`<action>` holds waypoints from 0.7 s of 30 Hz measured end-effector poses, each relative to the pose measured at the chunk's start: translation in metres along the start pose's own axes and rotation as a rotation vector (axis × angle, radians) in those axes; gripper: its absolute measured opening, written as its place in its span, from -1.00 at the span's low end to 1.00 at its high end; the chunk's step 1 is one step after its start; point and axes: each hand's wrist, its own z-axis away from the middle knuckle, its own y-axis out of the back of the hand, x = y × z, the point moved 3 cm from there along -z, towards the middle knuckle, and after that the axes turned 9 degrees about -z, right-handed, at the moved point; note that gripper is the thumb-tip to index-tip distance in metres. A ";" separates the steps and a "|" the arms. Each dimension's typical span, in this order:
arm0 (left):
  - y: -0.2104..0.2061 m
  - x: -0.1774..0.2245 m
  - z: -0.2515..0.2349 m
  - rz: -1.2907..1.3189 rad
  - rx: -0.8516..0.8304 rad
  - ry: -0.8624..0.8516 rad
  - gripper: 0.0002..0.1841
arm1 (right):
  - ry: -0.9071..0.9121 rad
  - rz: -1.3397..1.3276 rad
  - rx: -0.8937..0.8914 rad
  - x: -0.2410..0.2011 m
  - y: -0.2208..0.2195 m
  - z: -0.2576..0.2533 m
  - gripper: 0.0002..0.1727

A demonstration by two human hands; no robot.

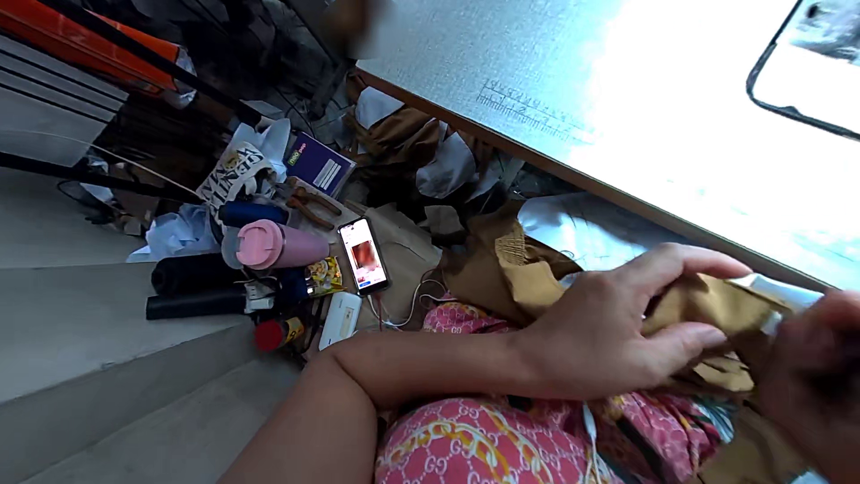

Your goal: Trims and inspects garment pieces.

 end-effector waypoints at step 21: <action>0.023 -0.004 -0.003 -0.005 -0.148 -0.279 -0.78 | 0.158 -0.273 0.306 -0.012 -0.004 -0.002 -0.95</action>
